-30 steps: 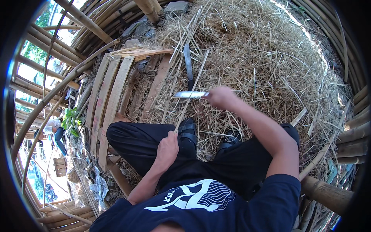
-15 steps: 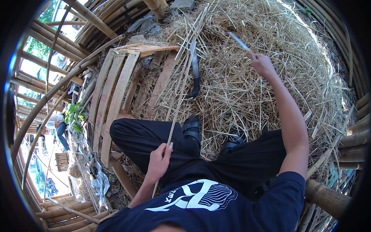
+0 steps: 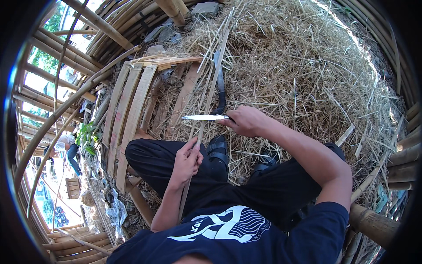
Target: The person splits a bamboo strip using a machete, then scrapes and shaves the strip using a small knife.
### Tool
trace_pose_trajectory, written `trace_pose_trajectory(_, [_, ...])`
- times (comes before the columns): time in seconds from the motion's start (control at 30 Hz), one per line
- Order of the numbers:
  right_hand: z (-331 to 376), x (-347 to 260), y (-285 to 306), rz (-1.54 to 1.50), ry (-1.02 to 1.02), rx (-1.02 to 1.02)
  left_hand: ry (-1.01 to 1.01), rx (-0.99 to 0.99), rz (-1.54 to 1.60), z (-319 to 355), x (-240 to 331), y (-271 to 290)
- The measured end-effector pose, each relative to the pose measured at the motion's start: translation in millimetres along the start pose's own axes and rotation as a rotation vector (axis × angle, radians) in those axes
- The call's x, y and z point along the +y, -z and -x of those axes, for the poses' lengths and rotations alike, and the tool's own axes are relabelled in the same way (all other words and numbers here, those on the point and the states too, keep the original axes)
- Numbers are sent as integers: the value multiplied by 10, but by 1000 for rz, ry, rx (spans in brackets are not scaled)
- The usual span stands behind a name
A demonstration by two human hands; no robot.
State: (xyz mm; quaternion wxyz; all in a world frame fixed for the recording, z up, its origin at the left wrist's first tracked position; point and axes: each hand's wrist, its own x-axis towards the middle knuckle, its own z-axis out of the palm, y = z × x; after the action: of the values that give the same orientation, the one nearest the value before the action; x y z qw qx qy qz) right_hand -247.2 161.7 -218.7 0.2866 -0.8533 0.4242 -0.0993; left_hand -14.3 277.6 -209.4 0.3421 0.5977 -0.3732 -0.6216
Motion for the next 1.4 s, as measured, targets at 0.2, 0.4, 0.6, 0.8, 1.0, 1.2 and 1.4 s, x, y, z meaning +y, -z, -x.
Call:
trace_pose_trajectory(0.2, [-51, -91, -125, -47, 66, 1, 56, -65, 58, -84, 92, -9])
trace_pose_trajectory(0.4, [-124, 180, -71, 102, 28, -3, 104, -72, 65, -40, 11, 39])
trace_pose_trajectory(0.6, [-349, 833, -26, 125, -365, -12, 186, -138, 102, 126, 29, 138])
trace_pose_trajectory(0.8, [-138, 1464, 663, 218, -637, 113, 324, -250, 133, 606, 89, 165])
trace_pose_trajectory(1.0, [355, 2660, 1005, 114, -1095, 536, 306, -201, 74, 792, 217, 448])
trace_pose_trajectory(1.2, [-169, 1412, 884, -133, -722, 358, 172, -146, -135, 358, 202, 257])
trace_pose_trajectory(1.4, [-218, 265, 556, -57, -311, -35, -194, -27, -444, -133, 153, 98])
